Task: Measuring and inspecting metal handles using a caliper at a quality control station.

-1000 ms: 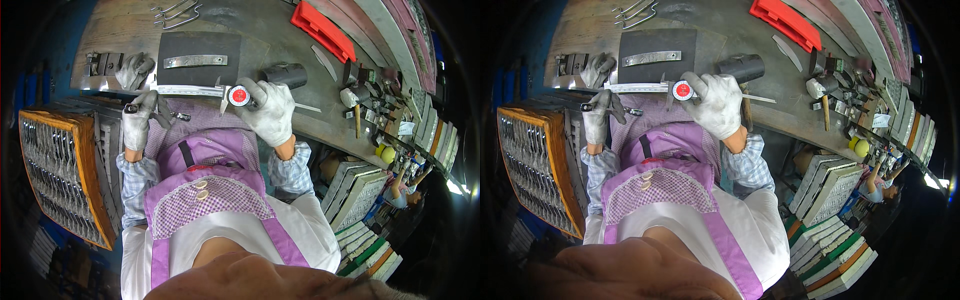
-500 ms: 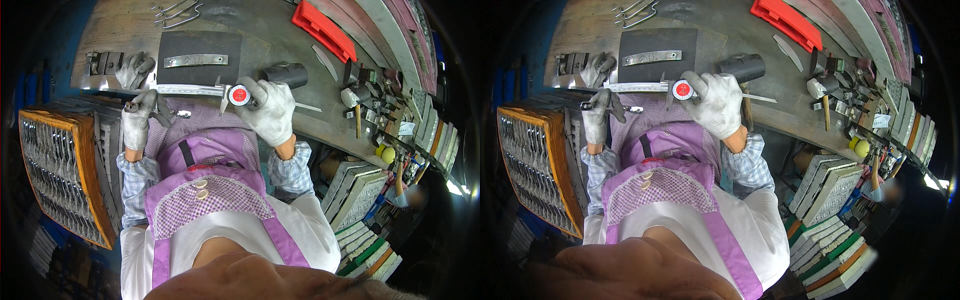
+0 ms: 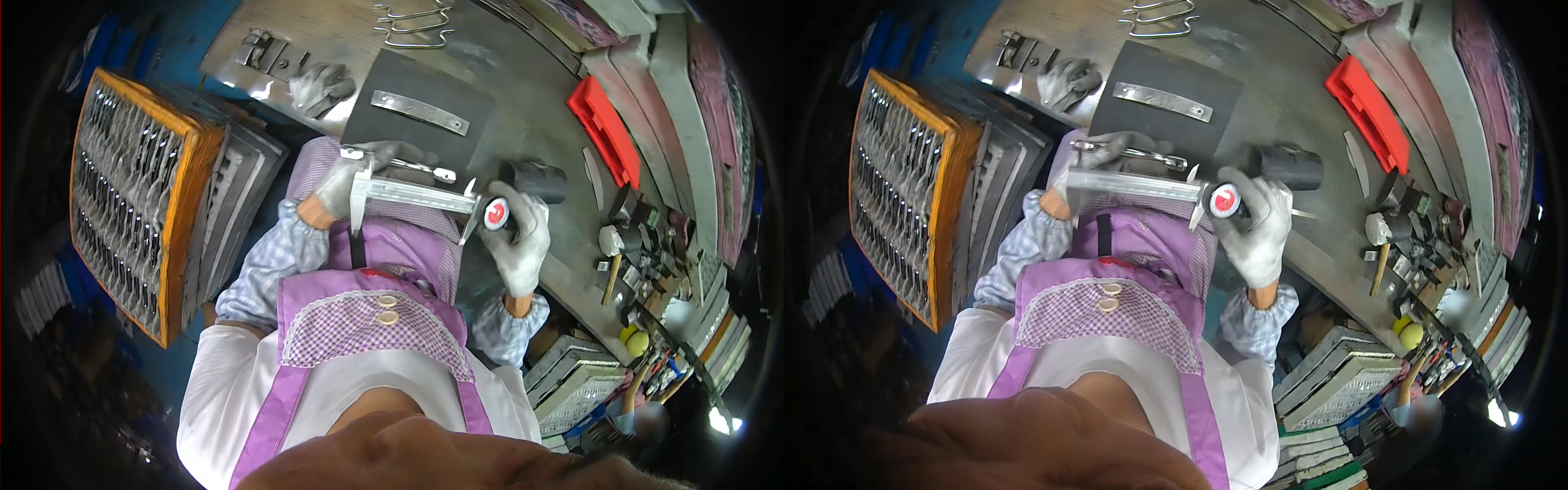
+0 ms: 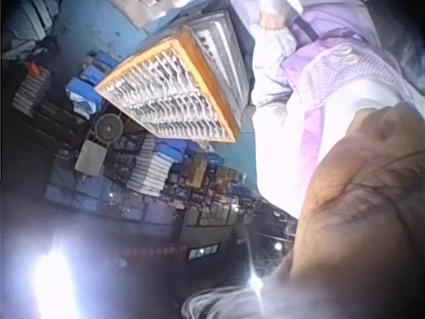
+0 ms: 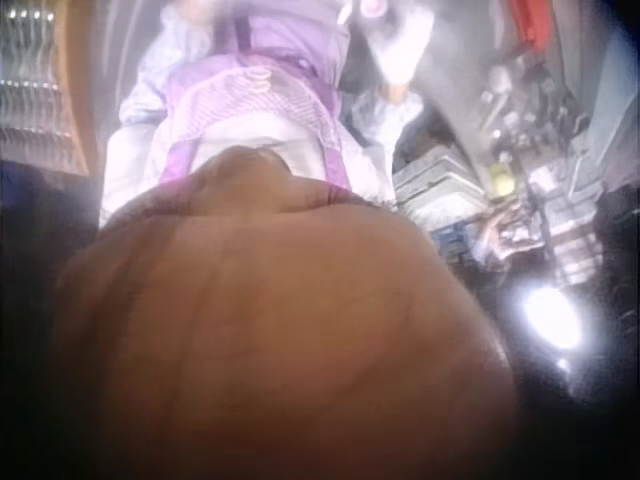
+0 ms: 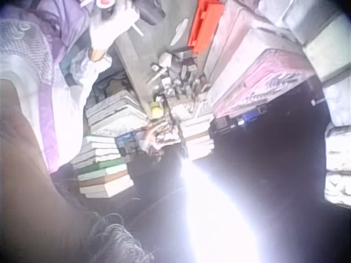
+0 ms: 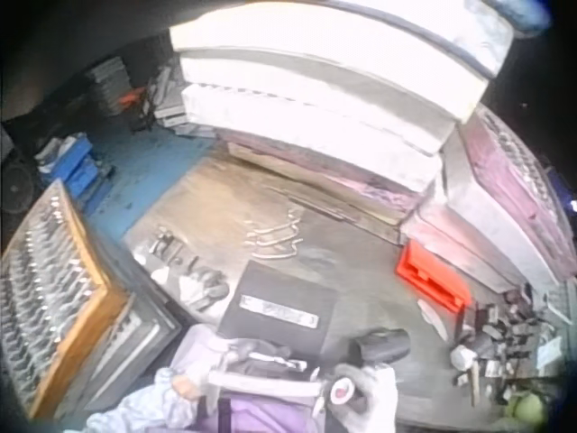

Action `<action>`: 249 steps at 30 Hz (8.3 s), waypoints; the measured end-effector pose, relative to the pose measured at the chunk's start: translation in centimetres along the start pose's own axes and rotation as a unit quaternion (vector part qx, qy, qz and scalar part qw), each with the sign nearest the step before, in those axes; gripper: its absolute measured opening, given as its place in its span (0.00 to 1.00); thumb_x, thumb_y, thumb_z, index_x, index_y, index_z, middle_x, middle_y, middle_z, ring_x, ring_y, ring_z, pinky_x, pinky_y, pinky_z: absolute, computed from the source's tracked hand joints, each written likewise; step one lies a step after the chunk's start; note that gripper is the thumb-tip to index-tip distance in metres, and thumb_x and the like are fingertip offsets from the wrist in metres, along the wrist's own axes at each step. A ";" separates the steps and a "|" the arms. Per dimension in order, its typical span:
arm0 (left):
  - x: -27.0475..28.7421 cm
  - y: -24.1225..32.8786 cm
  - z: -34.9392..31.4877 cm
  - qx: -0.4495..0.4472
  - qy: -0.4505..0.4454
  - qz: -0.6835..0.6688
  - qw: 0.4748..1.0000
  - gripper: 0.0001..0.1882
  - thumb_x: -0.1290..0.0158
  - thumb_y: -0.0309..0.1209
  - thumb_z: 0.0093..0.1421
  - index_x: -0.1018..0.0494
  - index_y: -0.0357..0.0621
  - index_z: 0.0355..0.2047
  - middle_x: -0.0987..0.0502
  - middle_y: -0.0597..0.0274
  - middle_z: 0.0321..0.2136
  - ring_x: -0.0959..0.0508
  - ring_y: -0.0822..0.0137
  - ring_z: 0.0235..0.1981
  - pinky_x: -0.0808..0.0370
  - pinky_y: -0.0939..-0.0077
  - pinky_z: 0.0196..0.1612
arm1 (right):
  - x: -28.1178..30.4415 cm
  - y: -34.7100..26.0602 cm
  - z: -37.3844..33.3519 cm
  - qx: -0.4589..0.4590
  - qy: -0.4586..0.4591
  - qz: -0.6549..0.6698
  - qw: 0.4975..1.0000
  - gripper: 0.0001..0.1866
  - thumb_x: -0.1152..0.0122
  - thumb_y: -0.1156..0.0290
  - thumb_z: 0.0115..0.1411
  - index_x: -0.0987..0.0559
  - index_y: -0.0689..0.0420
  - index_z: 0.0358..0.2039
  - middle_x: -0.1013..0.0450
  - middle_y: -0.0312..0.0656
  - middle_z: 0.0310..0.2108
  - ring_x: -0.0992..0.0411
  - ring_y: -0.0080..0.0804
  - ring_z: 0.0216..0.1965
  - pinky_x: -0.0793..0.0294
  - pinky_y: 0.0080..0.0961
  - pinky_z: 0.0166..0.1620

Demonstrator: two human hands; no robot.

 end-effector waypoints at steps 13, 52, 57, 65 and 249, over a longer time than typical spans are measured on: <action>-0.6 0.9 -0.1 -0.040 -0.009 0.071 0.997 0.20 0.49 0.36 0.71 0.26 0.27 0.51 0.20 0.47 0.51 0.18 0.60 0.51 0.21 0.72 0.56 | -2.7 -0.7 -1.1 -0.014 -0.021 -0.079 0.997 0.29 0.29 0.73 0.37 0.17 0.49 0.46 0.25 0.39 0.34 0.26 0.42 0.42 0.34 0.40 0.54; -1.6 0.9 -0.8 -0.069 -0.018 0.112 0.991 0.19 0.49 0.41 0.71 0.25 0.33 0.46 0.23 0.39 0.53 0.19 0.52 0.52 0.20 0.61 0.56 | -1.3 -2.6 -1.1 -0.010 -0.019 -0.055 0.998 0.23 0.30 0.71 0.39 0.17 0.50 0.41 0.22 0.39 0.30 0.23 0.41 0.35 0.29 0.36 0.45; -1.8 0.9 -1.5 -0.073 -0.023 0.104 0.992 0.19 0.49 0.40 0.71 0.25 0.33 0.46 0.22 0.39 0.53 0.19 0.52 0.52 0.20 0.61 0.57 | -1.1 -3.1 -1.6 -0.020 -0.021 -0.057 0.998 0.23 0.29 0.70 0.39 0.16 0.50 0.41 0.21 0.39 0.30 0.23 0.41 0.35 0.29 0.36 0.45; -2.1 0.8 -2.7 -0.085 -0.016 0.092 0.992 0.19 0.47 0.38 0.70 0.26 0.30 0.49 0.21 0.40 0.51 0.19 0.52 0.52 0.19 0.59 0.56 | -1.0 -4.1 -2.8 -0.017 -0.020 -0.079 0.997 0.23 0.28 0.69 0.40 0.15 0.50 0.42 0.20 0.39 0.32 0.22 0.39 0.35 0.29 0.36 0.43; 5.0 20.8 14.6 -0.201 0.282 0.878 0.330 0.09 0.48 0.26 0.57 0.18 0.44 0.33 0.19 0.47 0.34 0.18 0.49 0.39 0.21 0.54 0.43 | -2.3 7.2 -0.4 -0.110 0.236 0.035 0.965 0.15 0.38 0.73 0.64 0.19 0.63 0.51 0.21 0.52 0.49 0.23 0.47 0.52 0.26 0.37 0.57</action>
Point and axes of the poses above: each hand's wrist, its own z-axis towards the middle knuckle, its own x-axis out of the back of the hand, y = z × x, the point moved 8 cm from there along z, towards the middle knuckle
